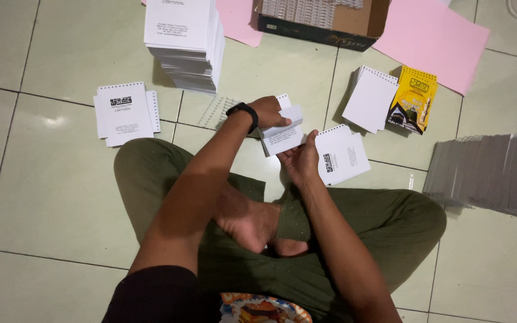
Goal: The person sits on the floor and assembles spiral-bound notebooks by hand. They pick up stacks of paper, align them, insert spiral bindings, and place the finished notebooks into a pile.
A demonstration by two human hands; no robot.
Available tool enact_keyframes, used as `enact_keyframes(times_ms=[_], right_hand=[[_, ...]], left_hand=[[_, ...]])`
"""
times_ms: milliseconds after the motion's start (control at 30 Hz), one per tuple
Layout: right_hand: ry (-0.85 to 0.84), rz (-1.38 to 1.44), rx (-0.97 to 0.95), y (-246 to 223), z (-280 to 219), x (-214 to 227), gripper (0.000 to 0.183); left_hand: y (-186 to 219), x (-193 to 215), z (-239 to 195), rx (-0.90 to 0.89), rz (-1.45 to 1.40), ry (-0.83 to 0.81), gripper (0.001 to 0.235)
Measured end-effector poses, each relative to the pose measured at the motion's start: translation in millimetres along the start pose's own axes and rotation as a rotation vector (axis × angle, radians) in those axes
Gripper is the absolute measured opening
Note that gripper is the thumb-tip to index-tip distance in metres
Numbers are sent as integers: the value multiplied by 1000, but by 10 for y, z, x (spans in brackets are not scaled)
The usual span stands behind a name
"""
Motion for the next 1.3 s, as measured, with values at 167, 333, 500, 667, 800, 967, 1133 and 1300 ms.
enact_keyframes(times_ms=[167, 333, 500, 667, 800, 967, 1133, 1300], right_hand=[[4, 6, 1, -23, -39, -29, 84], [-3, -47, 9, -29, -51, -31, 84], [8, 17, 4, 20, 54, 28, 79], [6, -4, 2, -3, -20, -10, 81], [0, -12, 1, 17, 36, 17, 81], [15, 17, -4, 0, 1, -14, 79], [23, 0, -10, 33, 109, 77, 80], [26, -6, -3, -7, 8, -1, 81]], left_hand=[[-5, 0, 11, 13, -17, 7, 58], [70, 68, -134, 37, -64, 7, 55], [-6, -19, -32, 25, -54, 14, 57], [59, 37, -90, 27, 5, 5, 61], [6, -13, 0, 50, -9, -2, 63], [22, 2, -41, 44, -8, -8, 65], [18, 15, -74, 73, -40, -23, 62], [-42, -46, 40, 28, -23, -13, 61]])
Point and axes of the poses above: each hand's wrist, its own z-axis towards the middle knuckle, its own x-axis out of the back of the hand, y = z × x, the point moved 5 cm from there along z, towards the middle knuckle, and after that the axes turned 6 degrees about y, right-handed, at the moved point
